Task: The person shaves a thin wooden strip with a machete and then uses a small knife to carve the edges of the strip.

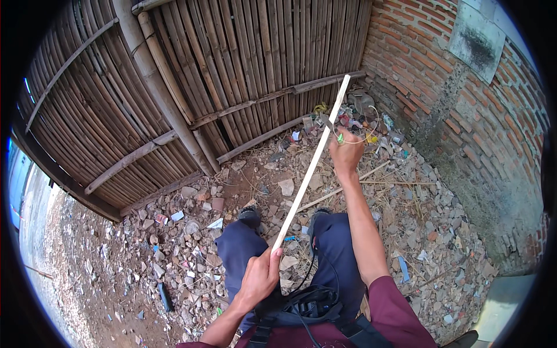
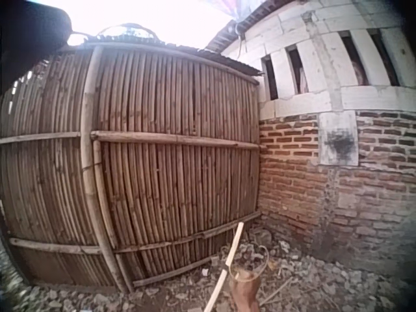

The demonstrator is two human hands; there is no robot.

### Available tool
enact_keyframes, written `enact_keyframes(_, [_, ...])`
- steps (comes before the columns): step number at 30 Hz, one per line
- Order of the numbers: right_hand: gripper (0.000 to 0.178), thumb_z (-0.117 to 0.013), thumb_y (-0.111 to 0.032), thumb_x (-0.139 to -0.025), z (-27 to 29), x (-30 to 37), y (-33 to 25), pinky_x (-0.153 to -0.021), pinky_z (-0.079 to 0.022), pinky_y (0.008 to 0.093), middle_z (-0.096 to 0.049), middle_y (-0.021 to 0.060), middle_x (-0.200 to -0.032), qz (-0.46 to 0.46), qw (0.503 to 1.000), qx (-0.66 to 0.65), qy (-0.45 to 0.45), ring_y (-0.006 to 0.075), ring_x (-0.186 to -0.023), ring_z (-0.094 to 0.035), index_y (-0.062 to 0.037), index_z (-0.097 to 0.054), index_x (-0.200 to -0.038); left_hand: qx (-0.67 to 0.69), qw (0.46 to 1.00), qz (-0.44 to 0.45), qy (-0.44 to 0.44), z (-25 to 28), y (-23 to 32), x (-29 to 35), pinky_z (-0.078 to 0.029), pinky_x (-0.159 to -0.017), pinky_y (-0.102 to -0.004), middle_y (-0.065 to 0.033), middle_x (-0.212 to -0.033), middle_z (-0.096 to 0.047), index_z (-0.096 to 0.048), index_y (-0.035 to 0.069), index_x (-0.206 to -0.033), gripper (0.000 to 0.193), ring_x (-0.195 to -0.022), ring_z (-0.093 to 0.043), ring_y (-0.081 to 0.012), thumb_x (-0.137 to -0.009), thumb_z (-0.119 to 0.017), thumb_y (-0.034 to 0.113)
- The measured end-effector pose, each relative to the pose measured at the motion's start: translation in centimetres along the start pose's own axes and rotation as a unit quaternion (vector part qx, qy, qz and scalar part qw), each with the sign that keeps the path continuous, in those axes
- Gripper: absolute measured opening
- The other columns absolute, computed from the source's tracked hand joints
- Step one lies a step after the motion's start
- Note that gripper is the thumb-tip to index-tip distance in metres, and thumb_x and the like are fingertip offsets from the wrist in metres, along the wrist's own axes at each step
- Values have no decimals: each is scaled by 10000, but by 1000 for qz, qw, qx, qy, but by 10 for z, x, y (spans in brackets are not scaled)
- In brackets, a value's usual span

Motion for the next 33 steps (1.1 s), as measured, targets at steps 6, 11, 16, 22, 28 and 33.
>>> enact_keyframes(6, [303, -813, -16, -740, -16, -22, 5, -668, -592, 480, -759, 198, -776, 6, 999, 39, -12, 371, -702, -756, -61, -825, -1040, -7, 999, 51, -9, 8, -9, 21, -424, -573, -469, -161, -613, -545, -574, -31, -902, 440, -528, -537, -345, -1159, -450, 303])
enact_keyframes(11, [250, -813, -80, -789, -29, -37, 25, -700, -600, 499, -762, 199, -806, -61, 997, 52, -11, 397, -753, -749, -97, -828, -1038, -10, 998, 61, -15, 7, -15, 31, -428, -572, -470, -170, -615, -548, -571, -35, -906, 444, -540, -556, -362, -1158, -454, 312])
enact_keyframes(16, [210, -783, -80, -821, -32, -42, 44, -722, -598, 526, -764, 214, -859, -51, 994, 98, -12, 429, -781, -742, -99, -817, -1027, -20, 996, 83, -39, 9, -23, 44, -433, -575, -469, -176, -614, -546, -570, -34, -911, 438, -545, -561, -380, -1157, -456, 309])
enact_keyframes(22, [173, -767, -153, -861, -45, -46, 85, -822, -588, 557, -777, 238, -970, -243, 964, 90, -57, 445, -936, -754, -77, -800, -1013, -19, 995, 84, -46, 6, -25, 55, -425, -565, -478, -198, -614, -543, -576, -31, -917, 424, -549, -551, -401, -1154, -471, 305])
enact_keyframes(28, [246, -723, -247, -930, -58, -21, 165, -835, -574, 519, -773, 244, -1008, -261, 930, 103, -236, 418, -981, -750, -38, -793, -1037, -10, 993, 110, 36, 27, -65, 70, -381, -511, -442, -162, -549, -485, -601, -28, -914, 418, -458, -461, -256, -1150, -502, 303])
enact_keyframes(33, [376, -795, -406, -932, -65, 16, 144, -535, -423, 343, -639, 25, -685, -328, 842, -212, -373, 151, -562, -573, -31, -767, -932, -107, 989, 72, 77, 51, -51, 27, -389, -518, -496, -201, -559, -516, -577, -7, -872, 429, -512, -566, -425, -1142, -509, 320])
Point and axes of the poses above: each hand's wrist, its own x-axis away from the middle knuckle, its own z-axis out of the back of the hand, y = z × x, the point moved 2 cm from there along -x, towards the middle knuckle
